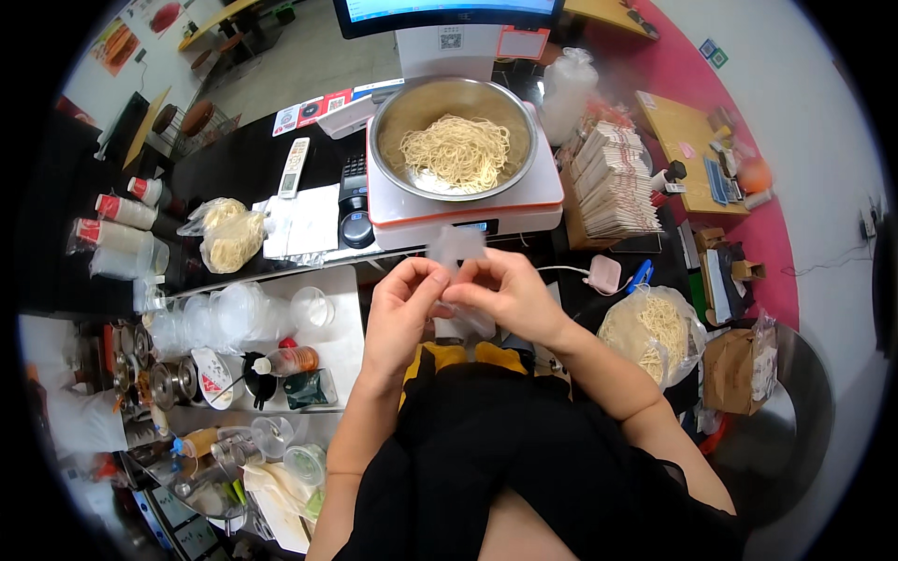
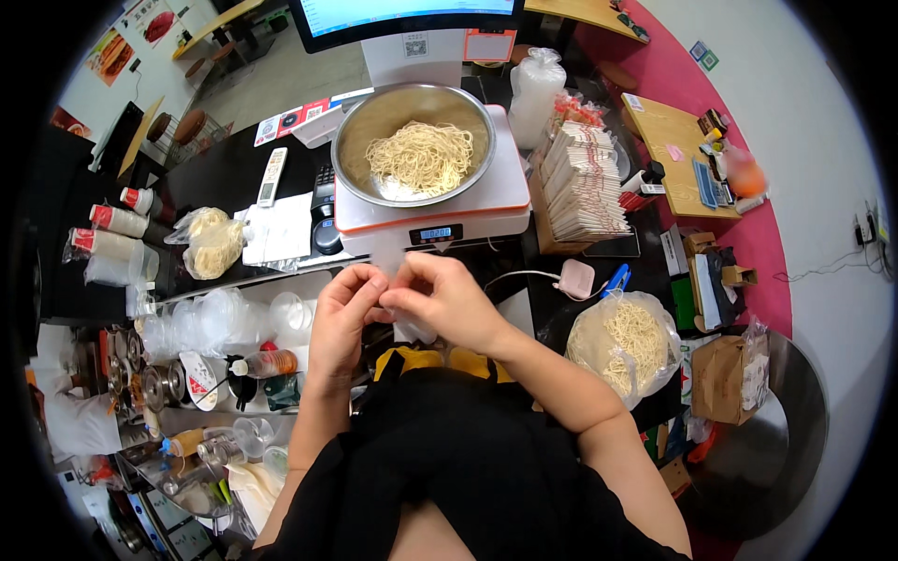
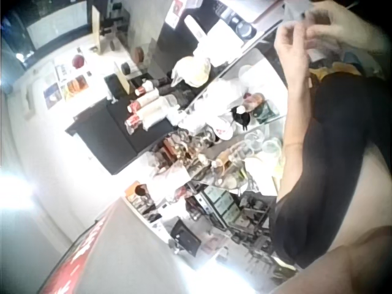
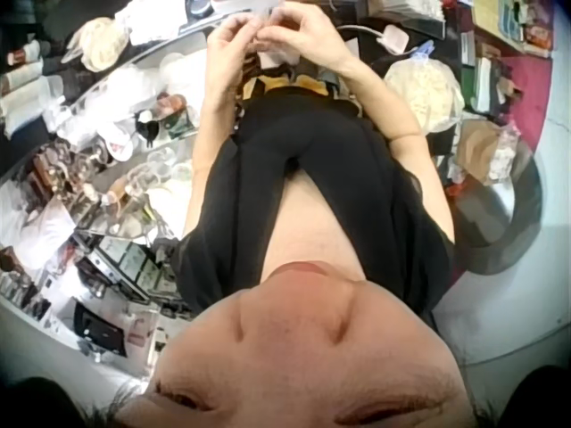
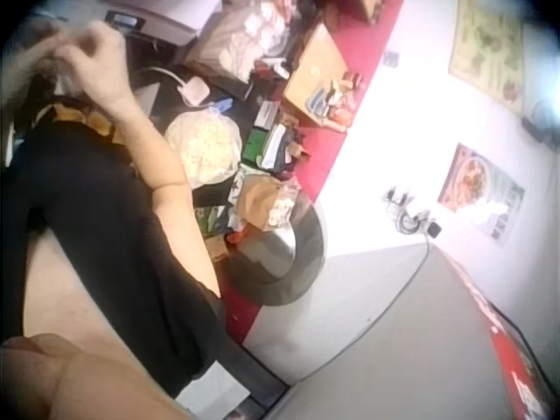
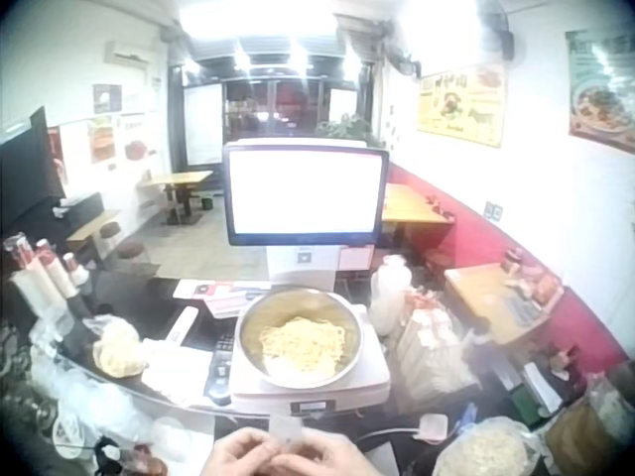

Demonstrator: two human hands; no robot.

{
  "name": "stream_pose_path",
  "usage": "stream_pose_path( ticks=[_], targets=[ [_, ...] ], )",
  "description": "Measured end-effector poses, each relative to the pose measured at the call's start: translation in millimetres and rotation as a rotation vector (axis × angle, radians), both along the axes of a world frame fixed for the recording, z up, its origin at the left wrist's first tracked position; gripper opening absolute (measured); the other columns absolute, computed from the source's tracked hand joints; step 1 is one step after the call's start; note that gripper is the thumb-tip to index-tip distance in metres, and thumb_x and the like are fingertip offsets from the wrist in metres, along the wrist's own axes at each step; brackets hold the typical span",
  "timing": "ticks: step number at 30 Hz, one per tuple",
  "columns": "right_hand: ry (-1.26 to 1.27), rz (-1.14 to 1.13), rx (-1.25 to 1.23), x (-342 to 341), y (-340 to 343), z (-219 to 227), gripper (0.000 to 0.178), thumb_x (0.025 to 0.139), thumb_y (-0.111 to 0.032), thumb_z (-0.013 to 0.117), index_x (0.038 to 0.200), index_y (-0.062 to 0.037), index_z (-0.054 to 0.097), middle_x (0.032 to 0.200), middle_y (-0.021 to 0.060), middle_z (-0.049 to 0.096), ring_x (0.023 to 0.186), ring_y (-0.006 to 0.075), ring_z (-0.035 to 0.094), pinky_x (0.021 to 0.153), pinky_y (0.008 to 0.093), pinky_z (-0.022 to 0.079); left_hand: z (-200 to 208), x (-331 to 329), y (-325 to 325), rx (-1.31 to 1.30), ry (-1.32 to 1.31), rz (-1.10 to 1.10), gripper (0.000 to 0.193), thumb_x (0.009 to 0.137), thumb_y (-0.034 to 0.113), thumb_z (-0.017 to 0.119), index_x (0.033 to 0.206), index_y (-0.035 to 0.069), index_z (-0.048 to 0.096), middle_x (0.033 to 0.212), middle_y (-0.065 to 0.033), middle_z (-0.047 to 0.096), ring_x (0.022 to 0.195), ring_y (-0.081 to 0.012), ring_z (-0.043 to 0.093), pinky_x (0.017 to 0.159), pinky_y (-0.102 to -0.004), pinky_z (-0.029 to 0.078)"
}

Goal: The person portions noodles by hand from a large plastic bag into a stainless steel bowl on a digital scale and then transfers the noodles into smaller plastic bags.

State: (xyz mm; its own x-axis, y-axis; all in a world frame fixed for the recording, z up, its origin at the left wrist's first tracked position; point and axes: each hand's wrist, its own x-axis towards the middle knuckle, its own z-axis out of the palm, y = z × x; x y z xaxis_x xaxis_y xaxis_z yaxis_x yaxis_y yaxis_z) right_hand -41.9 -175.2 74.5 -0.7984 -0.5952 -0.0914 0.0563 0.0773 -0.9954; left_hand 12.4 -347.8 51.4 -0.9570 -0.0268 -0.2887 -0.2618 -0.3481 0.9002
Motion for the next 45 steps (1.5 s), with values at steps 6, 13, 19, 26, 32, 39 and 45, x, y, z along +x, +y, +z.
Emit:
stream_pose_path(
  ticks=[6,13,19,26,32,39,45],
  targets=[
    [-0.355,-0.125,-0.263,-10,7,-5,0.011,0.090,-0.012,0.070,0.091,-0.0021,0.065,0.082,0.0005,0.065,0.072,0.0067,0.059,0.068,0.0215,0.049,-3,5,-5,0.156,-0.030,0.140,0.023,0.100,0.023,0.056,0.110,0.003,0.058,0.097,-0.0064,0.066,0.078,-0.0142,0.068,0.067,-0.0253,0.055],
    [-0.444,-0.230,-0.511,-31,26,-18,0.008,0.095,-0.013,0.063,0.096,-0.0047,0.062,0.091,0.0036,0.066,0.085,0.0106,0.060,0.083,0.0266,0.048,-45,-1,-85,0.262,0.020,0.273,0.017,0.100,0.018,0.054,0.108,0.003,0.059,0.099,-0.0084,0.067,0.084,-0.0139,0.065,0.066,-0.0278,0.057],
    [-0.448,-0.260,-0.518,-43,39,-17,0.009,0.096,-0.013,0.062,0.099,-0.0049,0.062,0.093,0.0031,0.067,0.085,0.0099,0.060,0.083,0.0267,0.048,-122,-57,-239,-0.034,0.073,0.921,0.024,0.101,0.009,0.045,0.111,-0.012,0.044,0.105,-0.0208,0.059,0.094,-0.0346,0.068,0.081,-0.0438,0.062],
    [-0.445,-0.217,-0.433,-48,27,-10,0.013,0.093,-0.013,0.065,0.099,-0.0020,0.066,0.089,0.0036,0.068,0.076,0.0095,0.060,0.073,0.0244,0.049,-162,-127,-284,-1.062,0.029,0.612,0.046,0.095,0.020,0.059,0.124,-0.013,0.044,0.119,-0.0259,0.055,0.103,-0.0300,0.065,0.082,-0.0355,0.055],
    [-0.344,-0.216,-0.337,-48,24,-9,0.011,0.088,-0.011,0.071,0.090,-0.0034,0.064,0.084,0.0025,0.066,0.075,0.0084,0.059,0.070,0.0232,0.047,-39,-79,-92,-1.089,0.321,0.540,0.028,0.092,0.016,0.065,0.112,-0.002,0.061,0.099,-0.0119,0.062,0.082,-0.0168,0.056,0.070,-0.0294,0.046],
    [-0.093,-0.155,-0.186,-40,2,-19,0.020,0.089,-0.015,0.072,0.079,-0.0062,0.057,0.075,-0.0019,0.062,0.068,0.0013,0.053,0.059,0.0180,0.042,9,-31,21,-0.134,0.169,0.007,0.018,0.093,0.012,0.067,0.107,0.001,0.067,0.093,-0.0010,0.067,0.084,-0.0067,0.062,0.071,-0.0205,0.049],
    [-0.257,-0.114,-0.312,-39,1,-7,0.020,0.093,-0.018,0.068,0.082,-0.0054,0.058,0.075,-0.0015,0.060,0.069,0.0057,0.055,0.065,0.0214,0.045,4,-31,12,-0.103,0.218,0.026,0.011,0.093,0.010,0.067,0.100,0.002,0.064,0.089,-0.0011,0.068,0.079,-0.0057,0.062,0.066,-0.0188,0.048]
  ],
)
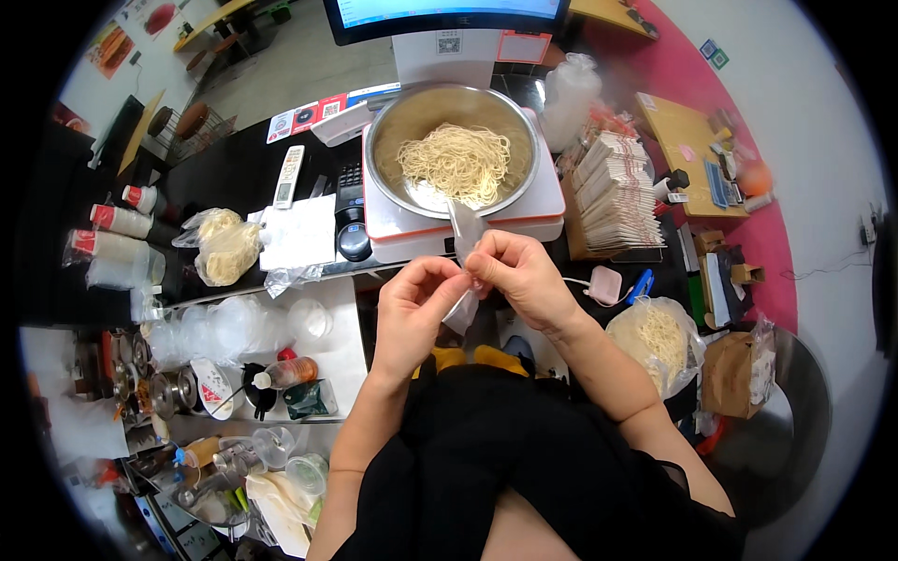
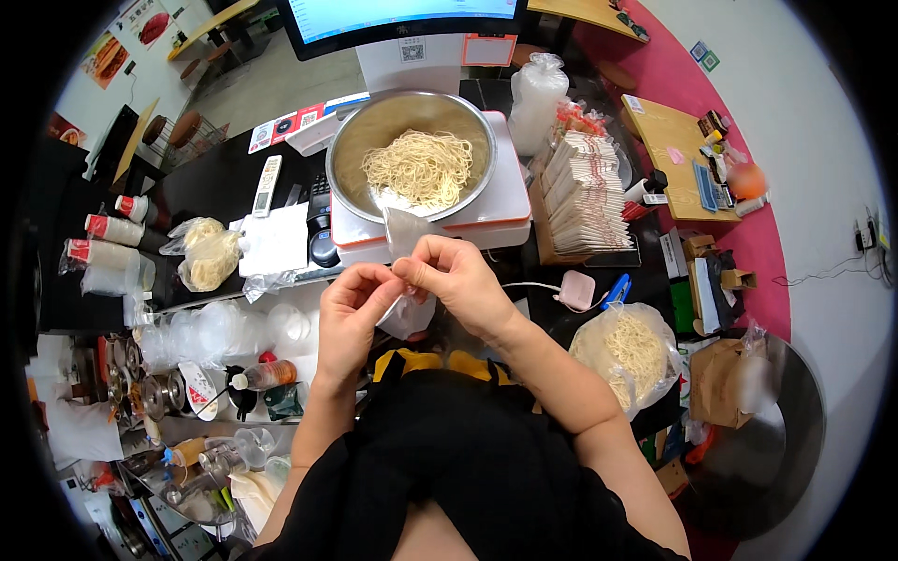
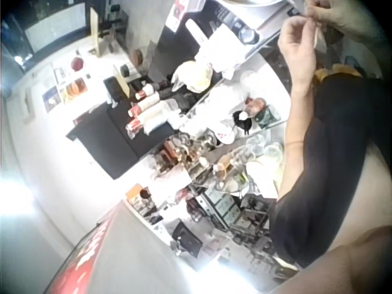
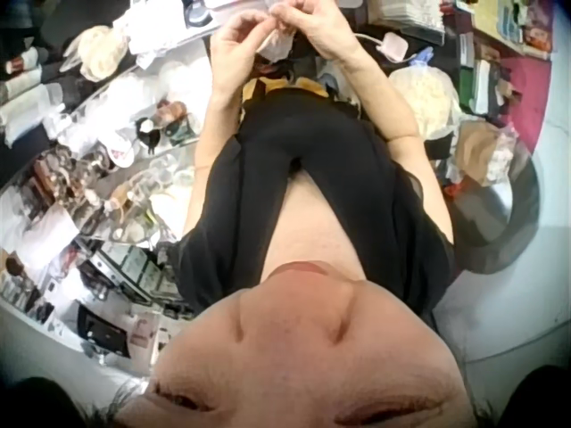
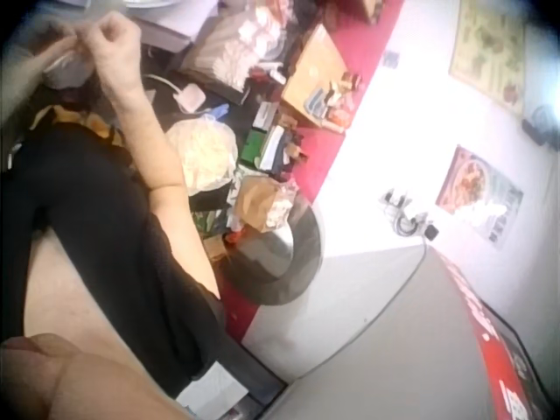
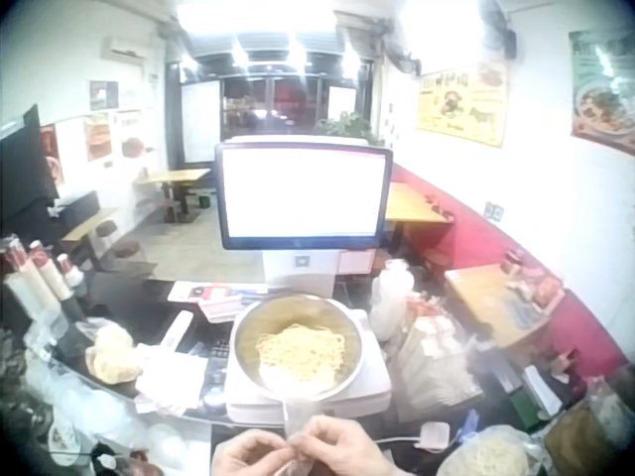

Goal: The person portions noodles by hand from a large plastic bag into a stainless steel bowl on a digital scale and then transfers the noodles into smaller plastic bags.

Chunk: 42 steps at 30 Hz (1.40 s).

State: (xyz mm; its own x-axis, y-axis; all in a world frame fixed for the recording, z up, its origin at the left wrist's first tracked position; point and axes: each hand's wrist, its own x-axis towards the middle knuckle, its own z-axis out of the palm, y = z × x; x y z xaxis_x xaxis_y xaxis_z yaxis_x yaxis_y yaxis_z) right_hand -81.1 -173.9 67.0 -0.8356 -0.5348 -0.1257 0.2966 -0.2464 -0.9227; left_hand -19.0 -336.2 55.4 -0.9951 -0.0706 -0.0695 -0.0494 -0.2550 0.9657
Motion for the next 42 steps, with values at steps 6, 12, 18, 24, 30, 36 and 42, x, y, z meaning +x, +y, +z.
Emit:
stream_pose_path(
  ticks=[6,12,18,24,30,36,42],
  targets=[
    [-0.080,-0.009,-0.205,-3,9,-5,0.014,0.094,-0.015,0.066,0.093,-0.0035,0.058,0.087,0.0034,0.063,0.079,0.0111,0.059,0.076,0.0255,0.048,-7,1,-11,0.319,-0.068,0.033,0.006,0.097,0.009,0.058,0.102,0.006,0.056,0.101,-0.0086,0.069,0.083,-0.0133,0.067,0.070,-0.0259,0.054],
    [-0.422,-0.100,-0.557,-8,24,-7,0.019,0.102,-0.021,0.048,0.090,-0.0078,0.053,0.090,0.0054,0.061,0.091,0.0180,0.059,0.092,0.0385,0.049,2,4,-25,0.879,-0.105,0.061,0.013,0.103,0.014,0.045,0.111,0.004,0.049,0.107,-0.0082,0.063,0.093,-0.0186,0.064,0.097,-0.0416,0.049],
    [-0.361,0.100,-0.717,-27,47,13,0.016,0.104,-0.021,0.045,0.094,-0.0090,0.049,0.070,-0.0025,0.040,0.059,0.0080,0.035,0.058,0.0243,0.032,-2,5,-55,0.737,0.113,-0.365,0.045,0.098,0.025,0.059,0.130,-0.003,0.043,0.074,-0.0004,0.049,0.057,-0.0076,0.047,0.068,-0.0258,0.051],
    [0.233,0.418,-0.169,-54,67,84,0.017,0.103,-0.024,0.049,0.095,-0.0088,0.052,0.066,-0.0031,0.045,0.056,0.0049,0.040,0.054,0.0209,0.033,73,-14,-73,0.153,0.191,-0.713,0.079,0.092,0.038,0.067,0.144,-0.010,0.032,0.085,-0.0075,0.067,0.062,-0.0062,0.055,0.054,-0.0188,0.041],
    [1.117,0.446,0.962,-54,36,138,0.019,0.096,-0.017,0.051,0.088,-0.0023,0.059,0.074,0.0189,0.064,0.075,0.0380,0.063,0.066,0.0455,0.049,122,-47,-76,-0.768,0.383,-0.758,0.029,0.100,0.023,0.047,0.105,-0.002,0.060,0.063,-0.0110,0.063,0.047,-0.0236,0.052,0.061,-0.0335,0.046],
    [1.489,0.185,1.373,-117,9,75,0.007,0.084,-0.008,0.057,0.089,-0.0042,0.057,0.080,0.0137,0.067,0.077,0.0320,0.068,0.063,0.0424,0.052,95,-131,-70,-1.852,0.635,-0.359,0.007,0.090,0.008,0.052,0.090,0.001,0.052,0.060,-0.0165,0.060,0.064,-0.0349,0.062,0.097,-0.0462,0.043],
    [1.090,0.439,1.799,-157,-32,12,0.043,0.077,-0.025,0.076,0.114,-0.0058,0.068,0.113,0.0101,0.069,0.102,0.0254,0.068,0.072,0.0396,0.057,7,-245,-58,-1.894,0.707,-0.463,0.026,0.079,0.016,0.071,0.092,0.000,0.056,0.070,-0.0176,0.066,0.074,-0.0350,0.068,0.064,-0.0430,0.053]
  ],
)
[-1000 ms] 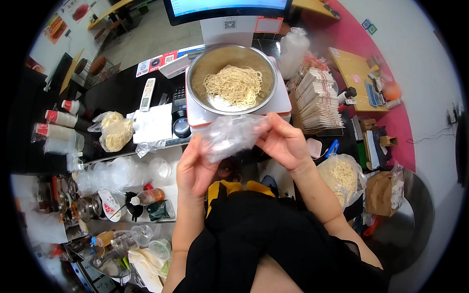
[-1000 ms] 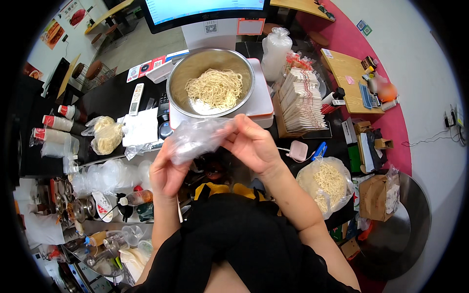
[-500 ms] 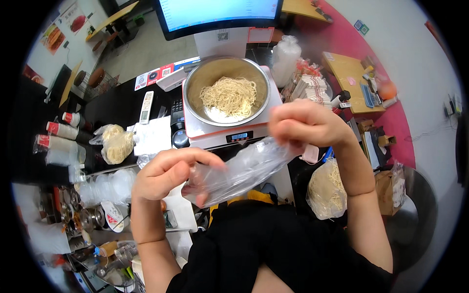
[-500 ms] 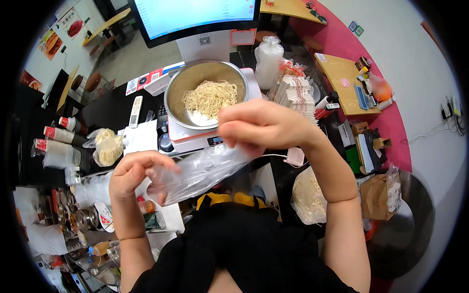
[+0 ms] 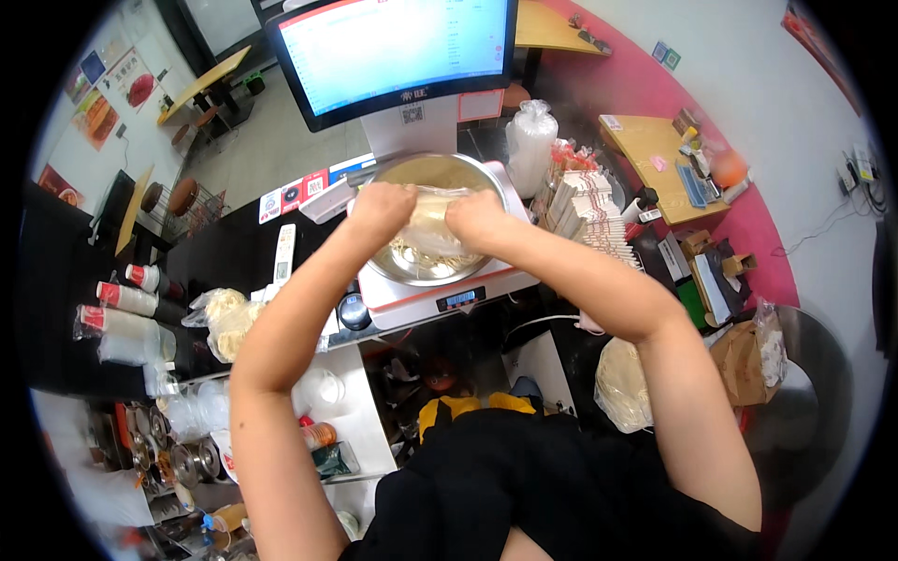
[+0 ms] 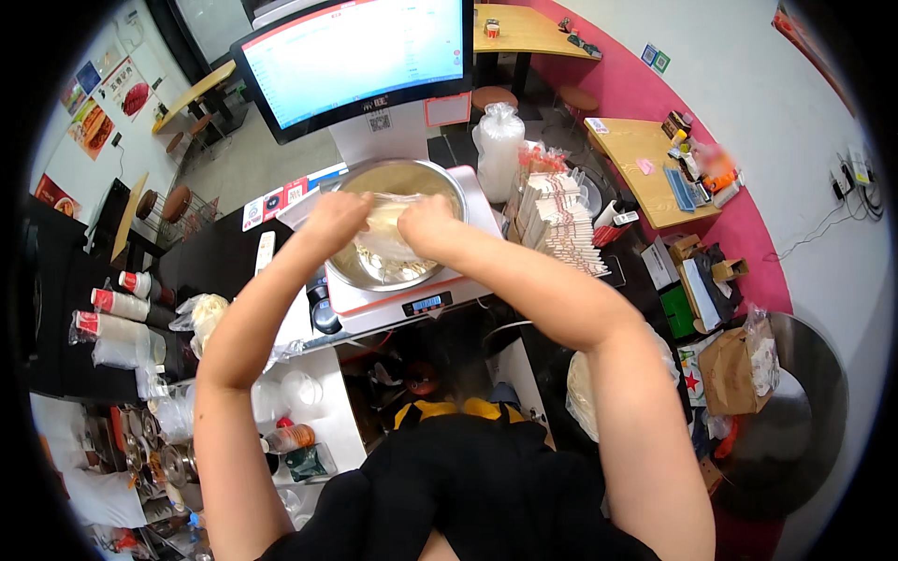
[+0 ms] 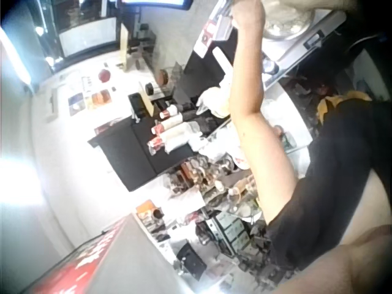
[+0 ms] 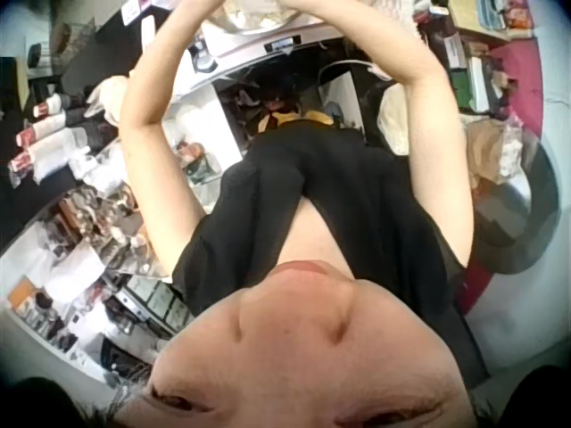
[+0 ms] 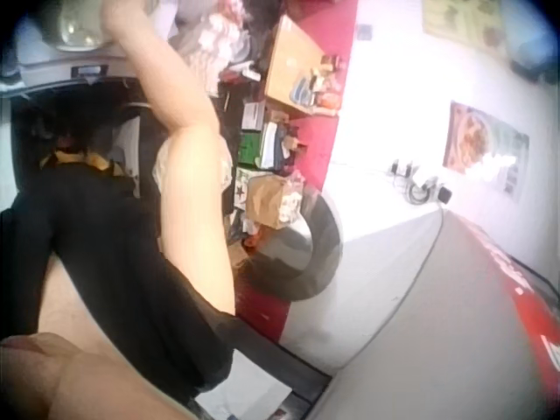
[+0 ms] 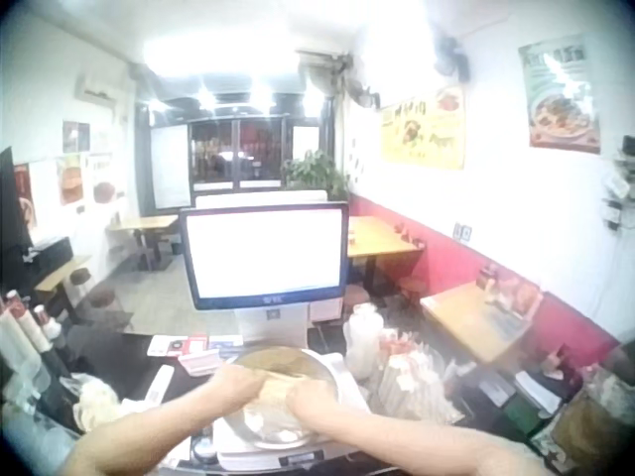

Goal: The person portions noodles by hand from a large plastic bag into a stainless steel bowl on a digital scale and then transfers the noodles into smaller plastic bags.

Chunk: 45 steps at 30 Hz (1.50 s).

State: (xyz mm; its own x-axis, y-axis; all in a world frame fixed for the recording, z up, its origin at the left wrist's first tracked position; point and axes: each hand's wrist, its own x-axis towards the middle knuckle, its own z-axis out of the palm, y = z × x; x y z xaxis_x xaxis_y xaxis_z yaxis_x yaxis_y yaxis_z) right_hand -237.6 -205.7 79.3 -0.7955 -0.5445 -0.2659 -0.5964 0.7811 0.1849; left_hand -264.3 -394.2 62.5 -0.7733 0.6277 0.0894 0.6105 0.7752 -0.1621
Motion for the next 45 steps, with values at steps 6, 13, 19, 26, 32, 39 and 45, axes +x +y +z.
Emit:
stream_pose_path(
  ticks=[6,13,19,26,32,39,45],
  targets=[
    [-0.348,-0.425,-0.033,-43,-30,-39,0.112,0.051,-0.049,0.093,0.139,0.0012,0.044,0.141,0.0144,0.051,0.128,0.0262,0.052,0.103,0.0424,0.045,-51,-39,24,-0.128,-0.267,0.242,0.066,0.068,0.028,0.084,0.120,0.002,0.053,0.112,-0.0144,0.067,0.101,-0.0287,0.068,0.080,-0.0411,0.056],
    [-0.289,-0.539,-0.224,-57,-41,-74,0.109,0.061,-0.037,0.088,0.147,-0.0018,0.030,0.149,0.0139,0.043,0.138,0.0272,0.041,0.111,0.0408,0.037,-96,-60,14,-0.155,-0.133,0.110,0.074,0.064,0.027,0.084,0.125,0.004,0.050,0.122,-0.0122,0.060,0.106,-0.0307,0.064,0.083,-0.0423,0.054],
    [-0.269,-0.280,-0.273,-65,-28,-81,0.090,0.067,-0.037,0.081,0.137,0.0003,0.037,0.138,0.0192,0.051,0.128,0.0320,0.051,0.107,0.0384,0.042,-86,-60,7,-0.149,-0.376,0.194,0.067,0.065,0.023,0.081,0.122,0.004,0.053,0.121,-0.0162,0.059,0.105,-0.0319,0.064,0.087,-0.0433,0.053],
    [-0.292,-0.323,-0.202,-49,-32,-71,0.087,0.065,-0.026,0.085,0.134,0.0010,0.038,0.133,0.0201,0.054,0.123,0.0336,0.054,0.103,0.0405,0.045,-76,-37,5,-0.111,-0.569,0.351,0.080,0.063,0.032,0.087,0.127,0.000,0.050,0.126,-0.0195,0.056,0.115,-0.0331,0.059,0.098,-0.0414,0.049],
    [-0.302,-0.381,-0.220,-51,-37,-91,0.091,0.068,-0.025,0.083,0.139,0.0041,0.033,0.134,0.0234,0.053,0.122,0.0345,0.056,0.098,0.0407,0.049,-76,-24,19,-0.115,-0.509,0.529,0.068,0.067,0.028,0.085,0.121,-0.002,0.057,0.124,-0.0195,0.061,0.113,-0.0311,0.062,0.091,-0.0409,0.053],
    [-0.682,-0.578,-0.909,-77,2,-89,0.071,0.066,-0.028,0.080,0.119,0.0111,0.055,0.111,0.0233,0.066,0.100,0.0302,0.066,0.083,0.0415,0.054,-57,-42,4,0.463,-0.915,0.806,0.042,0.077,0.031,0.071,0.099,-0.004,0.069,0.096,-0.0193,0.071,0.074,-0.0255,0.070,0.064,-0.0366,0.059],
    [-1.281,-1.291,-1.739,-73,2,-54,0.026,0.096,-0.025,0.052,0.113,-0.0058,0.058,0.104,0.0119,0.064,0.087,0.0273,0.066,0.059,0.0393,0.061,-44,-35,4,1.439,-1.153,1.036,0.027,0.093,0.021,0.055,0.108,0.001,0.063,0.093,-0.0121,0.068,0.073,-0.0199,0.068,0.063,-0.0397,0.061]
  ],
)
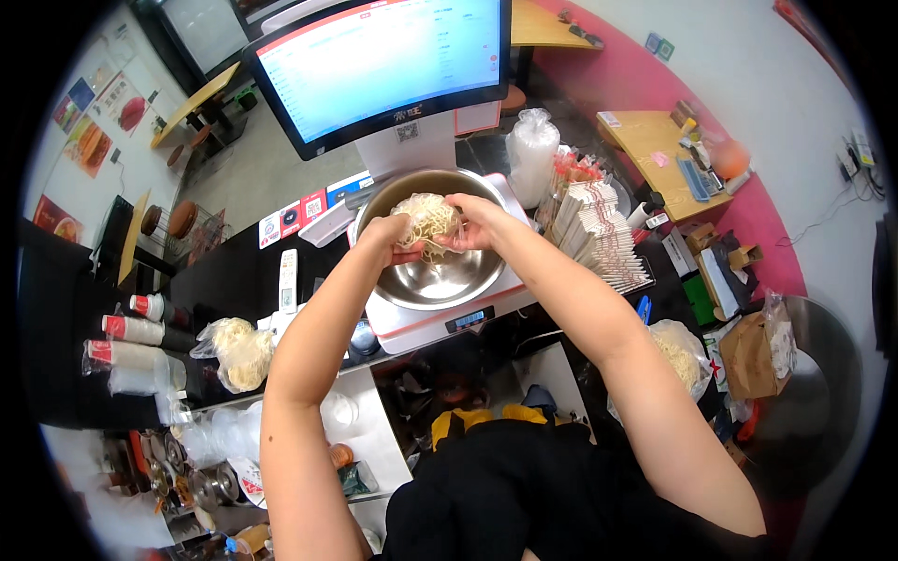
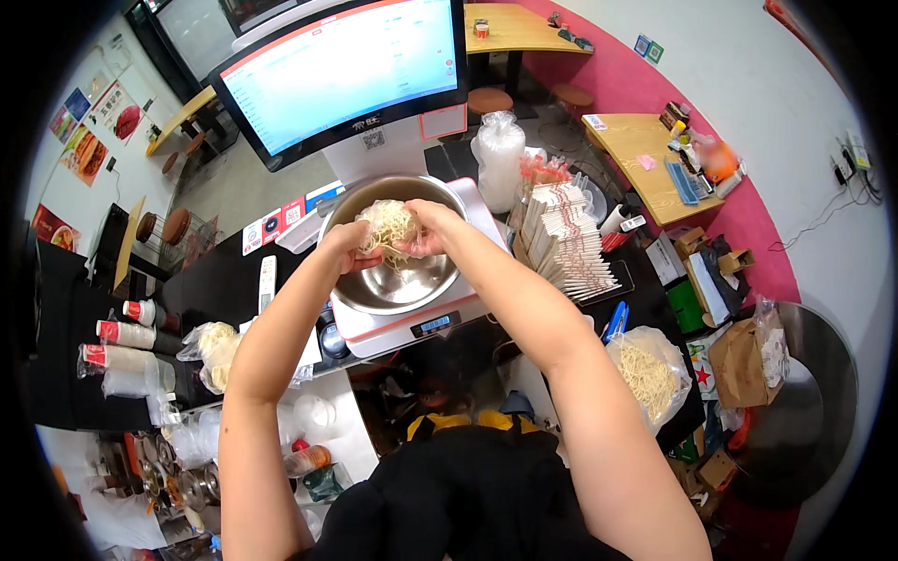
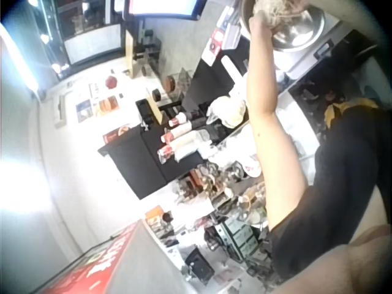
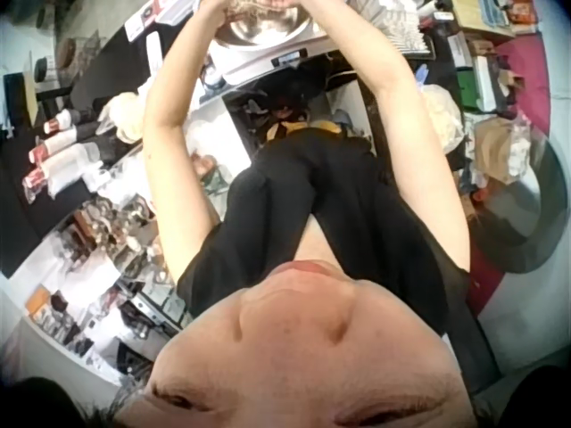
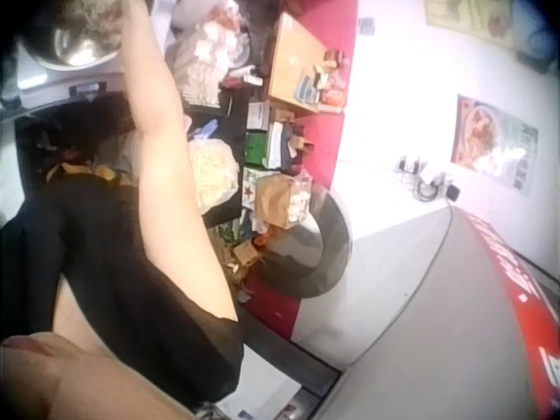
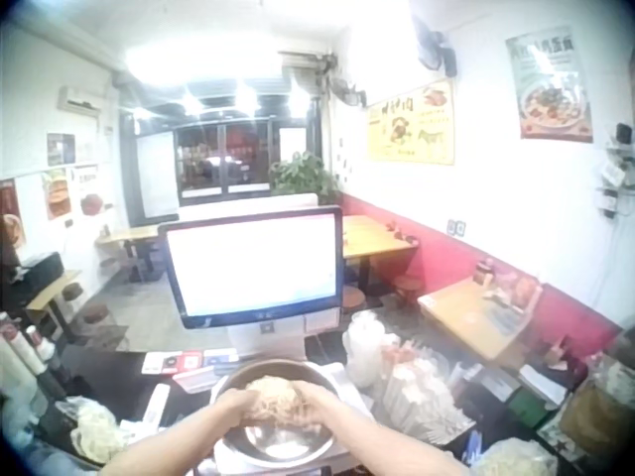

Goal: The person portions noodles by hand from a large plastic bag into a stainless steel bowl on a digital scale and then transfers the noodles into smaller plastic bags.

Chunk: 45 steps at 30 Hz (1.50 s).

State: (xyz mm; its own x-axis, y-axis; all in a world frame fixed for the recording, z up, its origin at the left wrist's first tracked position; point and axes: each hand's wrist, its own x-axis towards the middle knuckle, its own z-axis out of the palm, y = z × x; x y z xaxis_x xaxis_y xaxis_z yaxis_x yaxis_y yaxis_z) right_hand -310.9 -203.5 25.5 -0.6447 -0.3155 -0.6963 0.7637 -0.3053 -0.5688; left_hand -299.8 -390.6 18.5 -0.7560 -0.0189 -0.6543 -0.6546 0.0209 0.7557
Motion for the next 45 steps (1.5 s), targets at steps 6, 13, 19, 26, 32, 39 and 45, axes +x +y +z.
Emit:
stream_pose_path(
  ticks=[6,13,19,26,32,39,45],
  targets=[
    [0.259,-0.004,0.121,6,3,-1,0.022,0.082,0.004,0.061,0.102,0.0108,0.055,0.102,0.0192,0.058,0.081,0.0322,0.065,0.064,0.0386,0.061,1,0,-14,-0.048,0.038,-0.028,0.020,0.090,0.014,0.058,0.104,0.000,0.062,0.085,-0.0091,0.066,0.060,-0.0164,0.062,0.059,-0.0347,0.058],
    [0.581,0.048,0.946,13,-7,-48,0.022,0.062,0.001,0.074,0.078,0.0125,0.066,0.077,0.0209,0.066,0.064,0.0247,0.063,0.056,0.0356,0.049,-7,7,0,-0.997,0.674,-0.284,0.026,0.088,0.025,0.064,0.082,-0.001,0.066,0.098,-0.0184,0.066,0.081,-0.0305,0.066,0.071,-0.0416,0.053],
    [0.185,0.375,0.841,9,-19,-61,0.021,0.077,-0.003,0.073,0.096,0.0030,0.069,0.083,0.0152,0.067,0.069,0.0265,0.064,0.060,0.0424,0.054,-6,-19,3,-1.023,0.932,-0.352,0.041,0.084,0.034,0.067,0.111,0.004,0.068,0.109,-0.0198,0.068,0.099,-0.0353,0.065,0.087,-0.0442,0.051],
    [0.323,0.060,0.456,8,-2,-36,0.026,0.092,-0.017,0.060,0.108,0.0026,0.060,0.086,0.0154,0.068,0.077,0.0289,0.067,0.066,0.0444,0.057,4,-35,4,-1.042,0.682,-0.386,0.022,0.084,0.030,0.065,0.085,0.010,0.076,0.088,-0.0163,0.072,0.088,-0.0354,0.069,0.079,-0.0442,0.054],
    [0.356,-0.174,0.192,-14,31,51,0.016,0.090,-0.006,0.050,0.076,0.0004,0.054,0.060,0.0089,0.051,0.050,0.0240,0.053,0.062,0.0497,0.058,57,-46,-35,-0.334,0.437,-0.104,0.022,0.088,0.016,0.060,0.075,0.001,0.070,0.071,-0.0126,0.070,0.060,-0.0216,0.069,0.051,-0.0354,0.055],
    [0.359,-0.077,0.144,-25,42,68,0.016,0.088,-0.002,0.057,0.073,0.0025,0.056,0.059,0.0088,0.050,0.046,0.0191,0.051,0.050,0.0425,0.058,56,-29,-43,-0.869,0.450,-0.424,0.019,0.084,0.006,0.056,0.073,-0.002,0.068,0.066,-0.0133,0.069,0.055,-0.0215,0.068,0.052,-0.0339,0.057],
    [0.471,0.036,0.364,-14,41,58,0.006,0.086,-0.003,0.061,0.087,0.0029,0.060,0.063,0.0097,0.055,0.055,0.0207,0.058,0.057,0.0410,0.059,51,-11,-35,-0.669,0.358,-0.392,0.013,0.088,0.013,0.060,0.086,0.002,0.067,0.075,-0.0078,0.068,0.063,-0.0165,0.067,0.056,-0.0314,0.057]
  ],
)
